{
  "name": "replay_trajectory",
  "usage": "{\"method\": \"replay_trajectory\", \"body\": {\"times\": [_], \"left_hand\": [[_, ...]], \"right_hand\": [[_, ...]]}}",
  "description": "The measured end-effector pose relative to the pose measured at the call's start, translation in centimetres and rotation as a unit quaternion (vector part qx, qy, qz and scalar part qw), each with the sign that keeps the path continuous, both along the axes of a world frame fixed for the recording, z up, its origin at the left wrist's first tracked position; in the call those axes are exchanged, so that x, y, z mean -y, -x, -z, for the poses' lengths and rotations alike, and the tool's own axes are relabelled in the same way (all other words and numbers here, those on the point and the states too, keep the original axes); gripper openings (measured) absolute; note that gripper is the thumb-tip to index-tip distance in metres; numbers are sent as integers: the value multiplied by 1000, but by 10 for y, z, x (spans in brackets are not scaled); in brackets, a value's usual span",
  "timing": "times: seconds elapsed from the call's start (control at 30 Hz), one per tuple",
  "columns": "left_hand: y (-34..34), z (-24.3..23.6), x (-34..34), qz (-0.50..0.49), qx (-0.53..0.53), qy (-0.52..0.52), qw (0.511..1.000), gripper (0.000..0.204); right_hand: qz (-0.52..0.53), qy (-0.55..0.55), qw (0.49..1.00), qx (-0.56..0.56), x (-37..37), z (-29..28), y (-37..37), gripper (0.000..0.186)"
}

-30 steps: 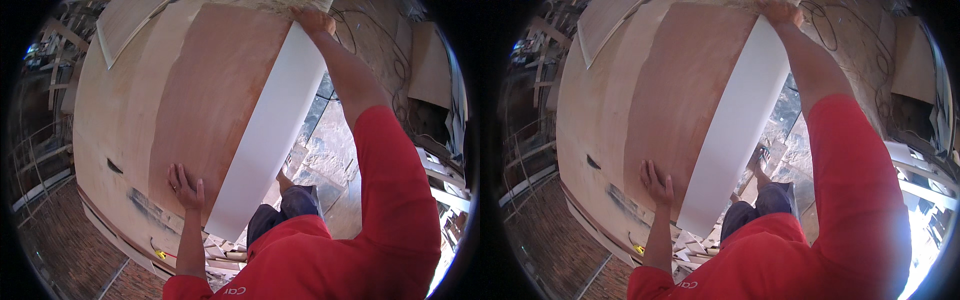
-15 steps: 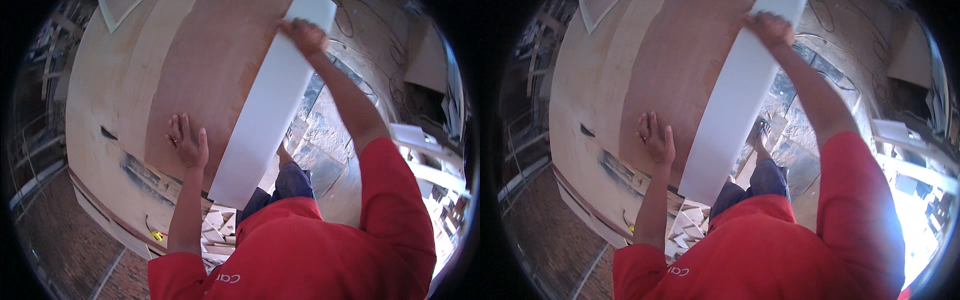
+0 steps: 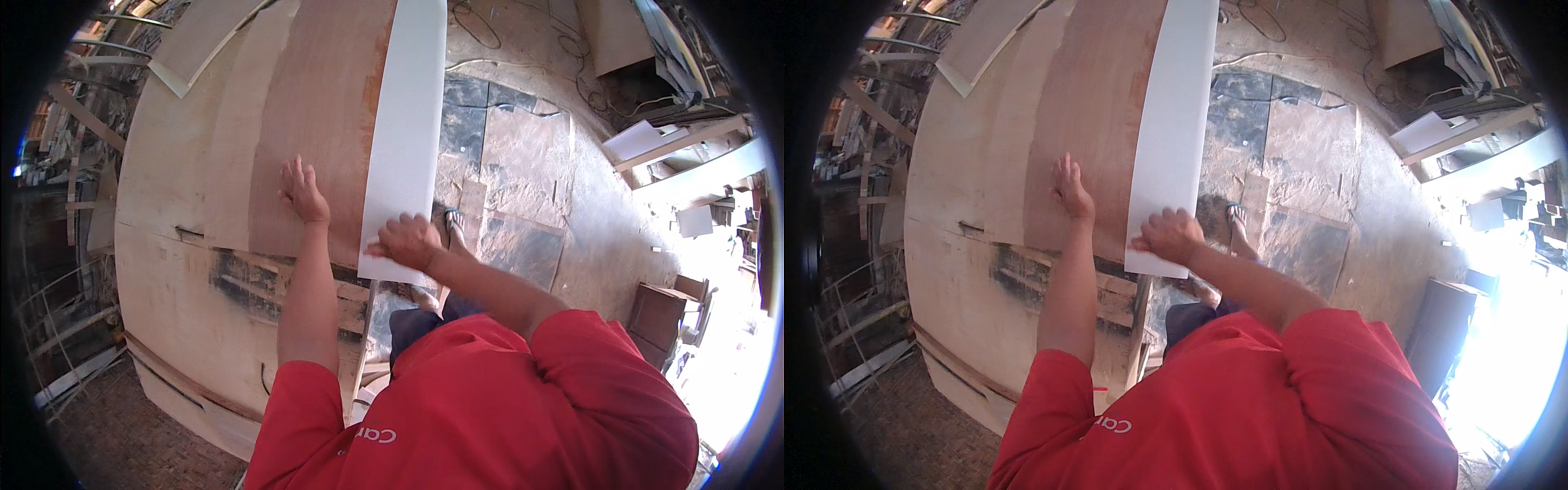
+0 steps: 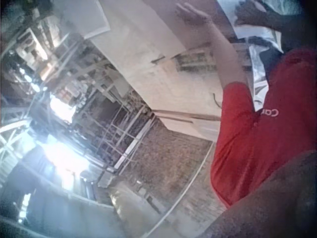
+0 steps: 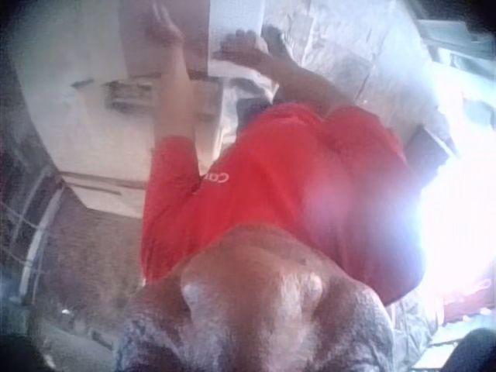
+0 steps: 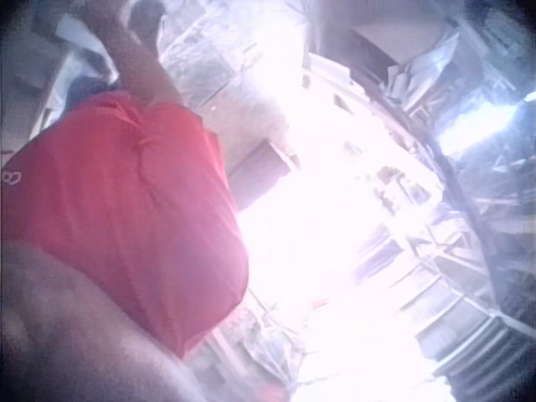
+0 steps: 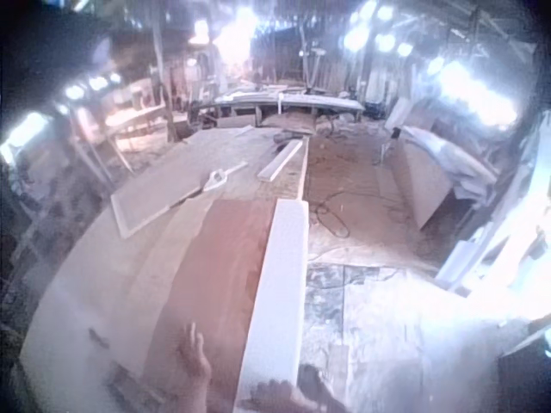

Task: The person aligns a white laminate sheet onto a wooden board and presses it down by hand and with a small wooden block to secure it. They then lift and move a large triangular plywood panel on the workbench.

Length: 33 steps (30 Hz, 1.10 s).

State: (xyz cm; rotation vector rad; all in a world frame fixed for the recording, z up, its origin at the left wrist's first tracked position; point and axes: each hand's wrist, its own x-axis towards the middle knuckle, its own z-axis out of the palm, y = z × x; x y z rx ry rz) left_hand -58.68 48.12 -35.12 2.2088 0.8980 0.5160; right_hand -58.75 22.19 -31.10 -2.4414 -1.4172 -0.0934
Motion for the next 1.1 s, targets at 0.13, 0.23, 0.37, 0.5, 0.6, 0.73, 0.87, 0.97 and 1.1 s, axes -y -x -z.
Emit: {"method": "replay_trajectory", "body": {"times": [0.13,0.23,0.37,0.5,0.6,0.73,0.87,0.97,1.1], "left_hand": [[-8,6,-16,23,88,142,986,66],[20,-17,-18,51,-43,23,998,67],[-5,-48,61,15,-76,-115,990,67],[-16,-54,118,159,-44,-224,960,66],[-44,-40,163,213,-50,-223,950,68],[-60,-18,175,217,-112,-244,939,70],[-95,-26,176,224,-125,-228,939,72],[-133,-32,171,218,-136,-240,936,74],[-202,-35,162,209,-124,-259,935,75]], "right_hand": [[-169,3,985,12,67,21,76,50],[-116,227,948,-190,123,-59,72,52],[390,137,872,-263,291,-4,14,60],[648,212,648,-340,390,-36,-43,78],[709,199,574,-357,527,22,-26,87],[659,286,544,-434,518,15,-35,85],[593,298,594,-454,527,60,-68,83],[521,276,644,-487,493,43,-158,83],[506,198,723,-427,481,37,-300,81]]}}
